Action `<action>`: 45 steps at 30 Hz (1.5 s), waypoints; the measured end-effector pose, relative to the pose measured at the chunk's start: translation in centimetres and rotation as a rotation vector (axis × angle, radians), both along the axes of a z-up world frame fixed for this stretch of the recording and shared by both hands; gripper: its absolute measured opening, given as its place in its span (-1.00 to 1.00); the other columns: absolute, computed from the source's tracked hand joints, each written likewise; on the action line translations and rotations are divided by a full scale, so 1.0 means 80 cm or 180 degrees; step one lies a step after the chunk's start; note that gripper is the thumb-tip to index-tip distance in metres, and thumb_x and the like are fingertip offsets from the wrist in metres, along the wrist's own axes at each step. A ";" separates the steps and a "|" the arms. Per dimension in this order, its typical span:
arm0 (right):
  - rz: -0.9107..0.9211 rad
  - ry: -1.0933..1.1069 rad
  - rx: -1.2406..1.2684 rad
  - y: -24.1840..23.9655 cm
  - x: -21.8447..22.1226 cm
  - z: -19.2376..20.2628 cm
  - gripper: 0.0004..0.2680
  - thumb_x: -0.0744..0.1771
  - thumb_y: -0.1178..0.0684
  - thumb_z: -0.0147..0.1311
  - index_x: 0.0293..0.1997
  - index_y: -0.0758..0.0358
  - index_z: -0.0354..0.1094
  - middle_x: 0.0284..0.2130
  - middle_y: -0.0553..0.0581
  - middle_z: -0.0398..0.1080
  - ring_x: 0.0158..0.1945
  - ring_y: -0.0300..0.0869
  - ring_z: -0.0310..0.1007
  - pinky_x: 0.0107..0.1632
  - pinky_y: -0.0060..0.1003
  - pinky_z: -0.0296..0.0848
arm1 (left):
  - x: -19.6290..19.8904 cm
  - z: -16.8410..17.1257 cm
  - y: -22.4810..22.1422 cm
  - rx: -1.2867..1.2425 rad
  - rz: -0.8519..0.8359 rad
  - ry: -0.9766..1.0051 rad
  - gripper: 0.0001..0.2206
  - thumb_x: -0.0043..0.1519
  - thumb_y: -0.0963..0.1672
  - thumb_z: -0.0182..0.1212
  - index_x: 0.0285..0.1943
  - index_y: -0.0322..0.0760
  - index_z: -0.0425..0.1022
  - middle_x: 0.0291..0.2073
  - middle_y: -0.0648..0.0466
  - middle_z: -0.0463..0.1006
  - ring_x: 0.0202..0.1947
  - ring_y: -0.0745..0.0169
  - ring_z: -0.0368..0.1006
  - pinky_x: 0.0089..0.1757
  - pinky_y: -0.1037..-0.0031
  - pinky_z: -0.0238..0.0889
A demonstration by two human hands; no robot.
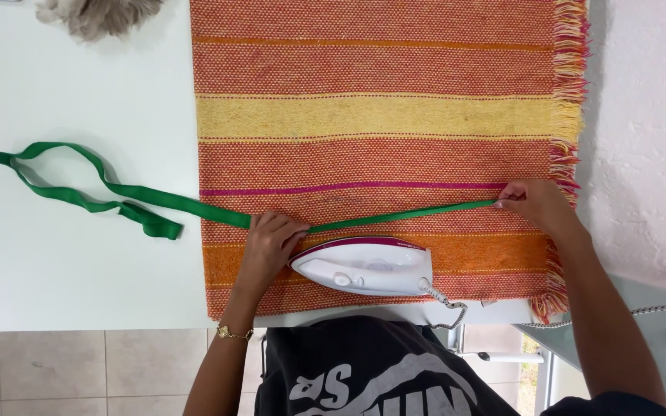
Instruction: The person is ironing a green piece of fabric and a long green strap on a table using a handheld iron.
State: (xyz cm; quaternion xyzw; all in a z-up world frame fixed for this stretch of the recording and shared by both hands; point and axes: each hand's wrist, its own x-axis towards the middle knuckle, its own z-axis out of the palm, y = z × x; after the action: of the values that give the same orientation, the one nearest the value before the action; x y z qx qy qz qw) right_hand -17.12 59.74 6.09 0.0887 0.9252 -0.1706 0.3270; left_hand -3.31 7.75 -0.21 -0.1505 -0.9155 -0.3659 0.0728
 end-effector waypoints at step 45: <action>0.2440 -0.0485 -0.0916 -0.270 0.138 0.074 -0.54 0.41 -0.42 0.09 0.21 0.19 0.35 -0.17 0.36 0.60 -0.04 0.33 0.66 -0.04 0.28 0.61 | -0.009 -0.004 -0.011 -0.0503 -0.0590 -0.0157 -0.66 0.44 -0.19 0.16 0.14 0.30 0.74 -0.23 0.21 0.44 -0.18 0.20 0.36 -0.11 0.32 0.12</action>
State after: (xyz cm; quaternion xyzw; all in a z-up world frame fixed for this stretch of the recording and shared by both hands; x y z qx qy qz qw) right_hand -6.06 38.10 11.97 -0.2965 0.8311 -0.1570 0.4435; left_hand -3.99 6.87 -0.49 -0.2308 -0.9251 -0.3015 0.0040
